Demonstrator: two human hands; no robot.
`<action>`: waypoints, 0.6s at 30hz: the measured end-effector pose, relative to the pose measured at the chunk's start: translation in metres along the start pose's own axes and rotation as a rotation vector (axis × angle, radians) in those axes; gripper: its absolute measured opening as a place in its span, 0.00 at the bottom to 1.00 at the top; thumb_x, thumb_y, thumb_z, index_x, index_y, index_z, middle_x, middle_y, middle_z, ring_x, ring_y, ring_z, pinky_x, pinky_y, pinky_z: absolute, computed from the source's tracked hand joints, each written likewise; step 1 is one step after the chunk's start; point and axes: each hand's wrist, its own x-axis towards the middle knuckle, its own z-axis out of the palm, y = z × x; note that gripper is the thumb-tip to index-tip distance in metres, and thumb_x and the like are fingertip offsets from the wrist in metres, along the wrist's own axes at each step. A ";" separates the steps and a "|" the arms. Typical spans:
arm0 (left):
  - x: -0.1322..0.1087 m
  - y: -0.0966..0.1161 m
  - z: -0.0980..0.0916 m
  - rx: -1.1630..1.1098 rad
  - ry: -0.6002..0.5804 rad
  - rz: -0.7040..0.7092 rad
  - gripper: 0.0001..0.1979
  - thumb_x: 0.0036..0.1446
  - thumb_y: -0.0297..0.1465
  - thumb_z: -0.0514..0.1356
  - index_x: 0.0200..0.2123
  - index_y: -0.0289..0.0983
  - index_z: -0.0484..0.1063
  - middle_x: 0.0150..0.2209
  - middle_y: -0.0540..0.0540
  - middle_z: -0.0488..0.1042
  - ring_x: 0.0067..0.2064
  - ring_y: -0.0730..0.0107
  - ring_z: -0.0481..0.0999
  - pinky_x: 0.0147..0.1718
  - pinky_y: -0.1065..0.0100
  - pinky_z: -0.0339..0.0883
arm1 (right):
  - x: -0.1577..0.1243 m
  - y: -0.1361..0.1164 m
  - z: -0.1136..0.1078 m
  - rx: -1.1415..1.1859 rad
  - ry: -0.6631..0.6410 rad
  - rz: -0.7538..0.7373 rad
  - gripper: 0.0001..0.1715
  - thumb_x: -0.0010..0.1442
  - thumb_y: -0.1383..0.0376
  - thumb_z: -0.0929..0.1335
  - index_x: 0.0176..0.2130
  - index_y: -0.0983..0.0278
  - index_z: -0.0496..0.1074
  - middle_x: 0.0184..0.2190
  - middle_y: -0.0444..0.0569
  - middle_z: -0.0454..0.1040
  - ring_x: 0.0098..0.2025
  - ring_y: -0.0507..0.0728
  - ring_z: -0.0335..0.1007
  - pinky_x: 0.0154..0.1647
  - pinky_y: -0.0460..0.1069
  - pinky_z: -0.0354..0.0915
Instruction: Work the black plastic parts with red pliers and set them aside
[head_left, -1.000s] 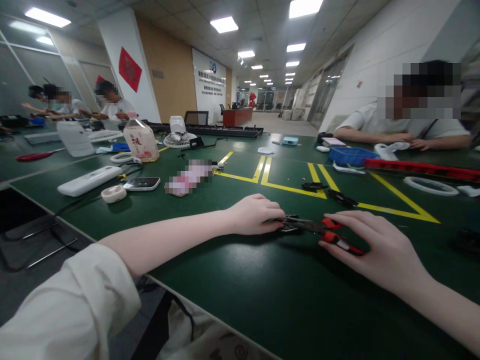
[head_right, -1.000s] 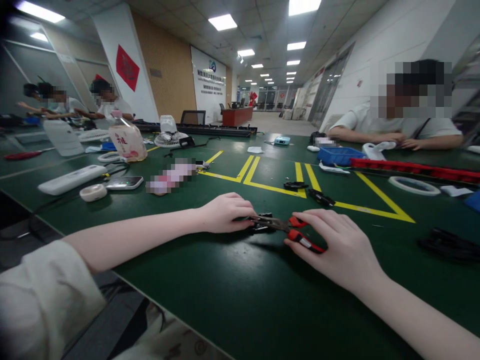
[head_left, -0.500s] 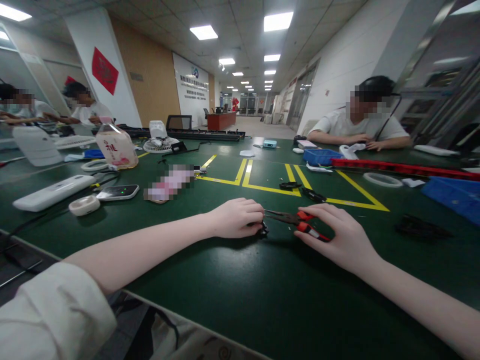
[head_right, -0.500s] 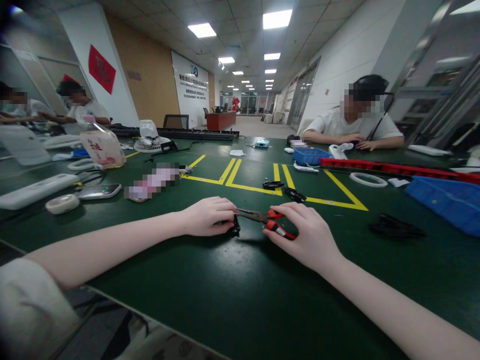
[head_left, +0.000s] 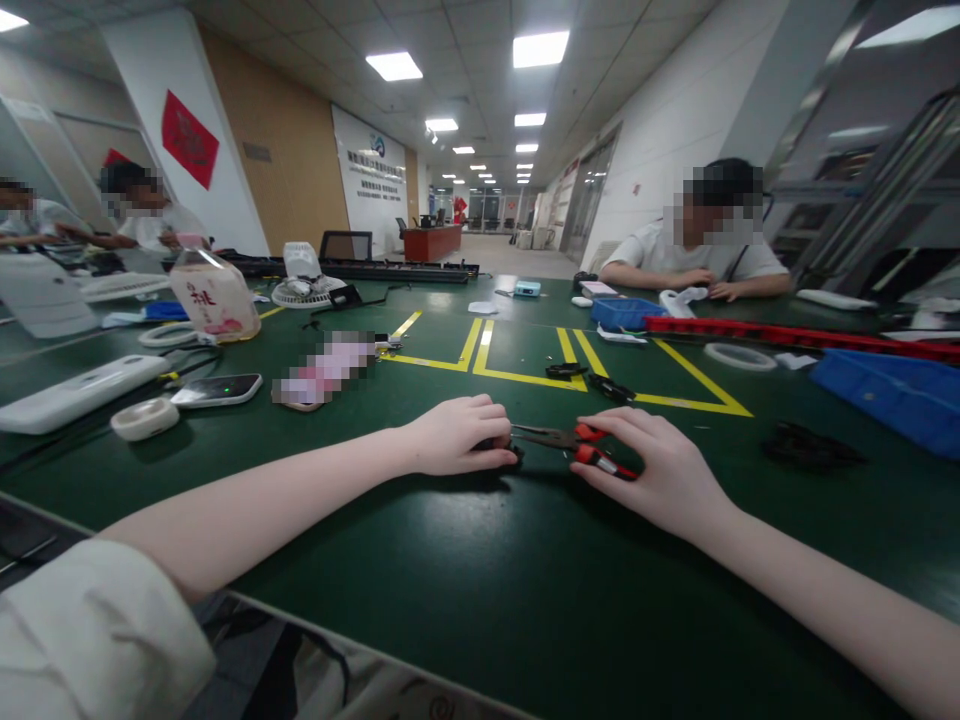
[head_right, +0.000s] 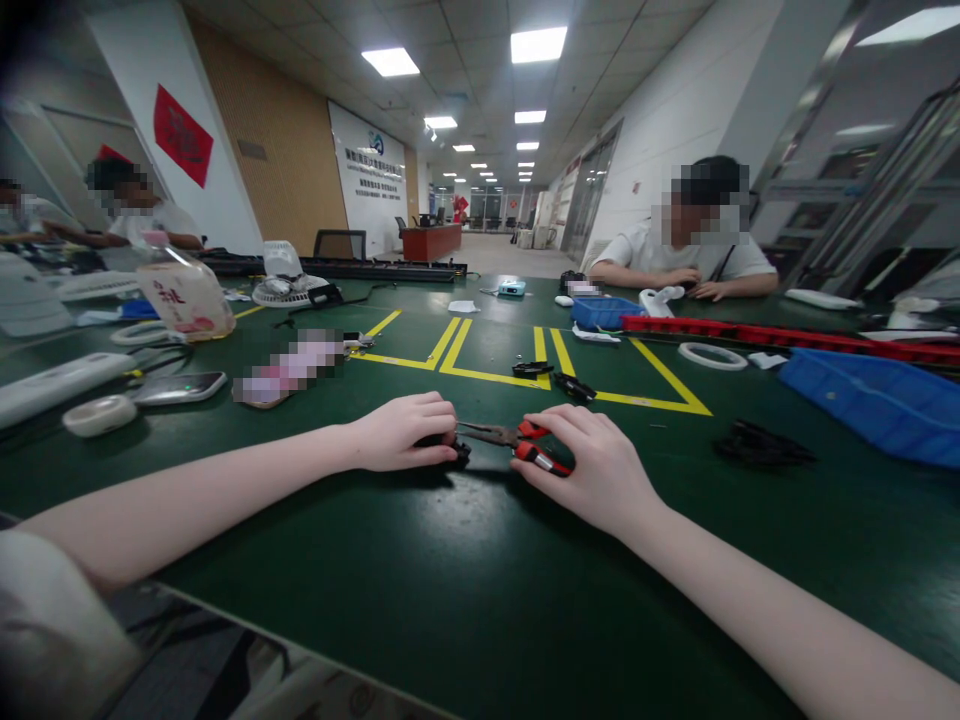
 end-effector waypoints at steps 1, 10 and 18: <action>0.000 0.000 0.000 -0.017 -0.001 -0.023 0.15 0.68 0.42 0.54 0.37 0.37 0.68 0.38 0.45 0.72 0.41 0.64 0.70 0.40 0.66 0.63 | 0.000 0.000 0.000 0.004 0.003 0.003 0.22 0.59 0.53 0.70 0.49 0.61 0.73 0.44 0.54 0.78 0.46 0.64 0.75 0.44 0.60 0.71; 0.000 0.000 0.001 -0.031 -0.062 -0.103 0.24 0.60 0.52 0.59 0.46 0.38 0.68 0.44 0.44 0.73 0.45 0.59 0.72 0.42 0.63 0.63 | -0.001 -0.001 0.000 0.043 -0.013 0.044 0.22 0.59 0.52 0.70 0.48 0.61 0.73 0.44 0.53 0.78 0.45 0.63 0.75 0.43 0.59 0.72; -0.001 0.001 0.000 -0.061 -0.139 -0.179 0.21 0.63 0.52 0.55 0.40 0.38 0.67 0.39 0.47 0.73 0.38 0.64 0.74 0.32 0.69 0.62 | 0.000 -0.004 0.000 0.057 -0.017 -0.014 0.22 0.58 0.53 0.71 0.49 0.62 0.72 0.44 0.55 0.78 0.45 0.63 0.75 0.42 0.59 0.71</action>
